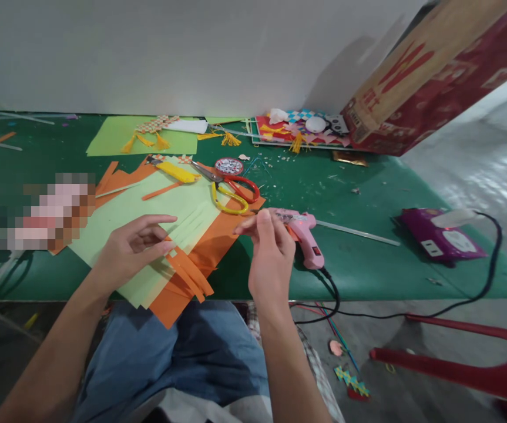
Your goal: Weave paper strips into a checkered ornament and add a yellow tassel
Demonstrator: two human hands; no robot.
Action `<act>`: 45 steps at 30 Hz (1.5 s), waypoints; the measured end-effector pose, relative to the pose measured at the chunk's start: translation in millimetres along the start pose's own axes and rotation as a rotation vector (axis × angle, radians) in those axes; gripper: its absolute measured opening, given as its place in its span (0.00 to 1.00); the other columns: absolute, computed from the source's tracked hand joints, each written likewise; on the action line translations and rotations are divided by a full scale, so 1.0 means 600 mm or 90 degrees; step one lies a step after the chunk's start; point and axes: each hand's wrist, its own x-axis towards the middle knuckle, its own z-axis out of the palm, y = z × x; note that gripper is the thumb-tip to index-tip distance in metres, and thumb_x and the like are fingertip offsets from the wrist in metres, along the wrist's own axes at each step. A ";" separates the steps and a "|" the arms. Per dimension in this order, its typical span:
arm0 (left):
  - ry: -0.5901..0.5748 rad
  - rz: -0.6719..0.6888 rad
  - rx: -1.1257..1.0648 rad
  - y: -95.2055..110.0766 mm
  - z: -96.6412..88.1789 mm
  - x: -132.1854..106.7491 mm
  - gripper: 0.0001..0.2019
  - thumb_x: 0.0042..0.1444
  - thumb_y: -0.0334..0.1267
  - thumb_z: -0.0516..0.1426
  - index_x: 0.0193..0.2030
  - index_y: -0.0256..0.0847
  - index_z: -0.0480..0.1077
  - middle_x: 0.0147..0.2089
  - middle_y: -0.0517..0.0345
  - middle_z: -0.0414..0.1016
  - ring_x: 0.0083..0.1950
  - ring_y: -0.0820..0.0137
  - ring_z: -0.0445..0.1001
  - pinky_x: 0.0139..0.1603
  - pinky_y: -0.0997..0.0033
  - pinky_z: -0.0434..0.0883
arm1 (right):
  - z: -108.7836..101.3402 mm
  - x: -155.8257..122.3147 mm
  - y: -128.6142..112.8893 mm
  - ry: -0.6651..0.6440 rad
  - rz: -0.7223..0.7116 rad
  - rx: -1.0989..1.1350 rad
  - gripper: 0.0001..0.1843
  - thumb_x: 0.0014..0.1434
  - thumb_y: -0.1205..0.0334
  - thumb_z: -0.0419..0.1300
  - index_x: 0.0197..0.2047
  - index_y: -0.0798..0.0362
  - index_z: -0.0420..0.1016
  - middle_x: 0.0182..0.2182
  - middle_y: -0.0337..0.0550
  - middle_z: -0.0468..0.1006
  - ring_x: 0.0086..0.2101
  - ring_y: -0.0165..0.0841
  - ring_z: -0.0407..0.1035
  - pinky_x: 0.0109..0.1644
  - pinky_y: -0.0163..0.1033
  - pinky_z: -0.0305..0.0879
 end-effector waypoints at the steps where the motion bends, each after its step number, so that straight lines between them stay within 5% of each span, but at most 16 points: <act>1: 0.001 0.000 0.003 0.000 0.000 0.000 0.16 0.50 0.40 0.61 0.47 0.42 0.72 0.29 0.60 0.75 0.32 0.72 0.75 0.34 0.75 0.72 | -0.001 0.000 0.000 -0.018 0.010 -0.029 0.16 0.59 0.52 0.56 0.23 0.51 0.68 0.22 0.36 0.69 0.26 0.29 0.68 0.36 0.38 0.67; 7: -0.010 0.002 0.003 0.002 0.000 0.000 0.15 0.51 0.40 0.62 0.46 0.43 0.73 0.29 0.62 0.75 0.31 0.73 0.75 0.33 0.76 0.71 | 0.005 -0.011 -0.002 -0.139 -0.048 -0.226 0.09 0.55 0.54 0.60 0.35 0.50 0.75 0.32 0.41 0.77 0.35 0.32 0.71 0.40 0.40 0.68; 21: -0.039 -0.015 0.010 -0.001 -0.001 0.001 0.18 0.51 0.42 0.62 0.49 0.43 0.71 0.32 0.60 0.75 0.33 0.72 0.75 0.38 0.75 0.73 | 0.021 -0.027 0.002 -0.176 -0.309 -0.358 0.03 0.54 0.61 0.63 0.29 0.47 0.78 0.48 0.44 0.75 0.56 0.43 0.63 0.60 0.57 0.57; 33: -0.012 -0.031 0.005 -0.004 0.000 0.004 0.20 0.49 0.40 0.62 0.50 0.41 0.71 0.34 0.59 0.76 0.35 0.72 0.76 0.42 0.73 0.73 | 0.022 -0.046 -0.010 -0.177 -0.582 -0.499 0.07 0.54 0.69 0.61 0.32 0.48 0.78 0.51 0.46 0.69 0.59 0.48 0.59 0.57 0.59 0.63; 45: -0.002 -0.022 0.005 -0.004 -0.001 0.002 0.19 0.49 0.39 0.61 0.50 0.41 0.71 0.34 0.59 0.76 0.35 0.72 0.75 0.41 0.73 0.72 | 0.023 -0.059 -0.006 -0.212 -0.588 -0.486 0.08 0.54 0.71 0.60 0.33 0.50 0.77 0.47 0.49 0.71 0.57 0.46 0.61 0.55 0.56 0.65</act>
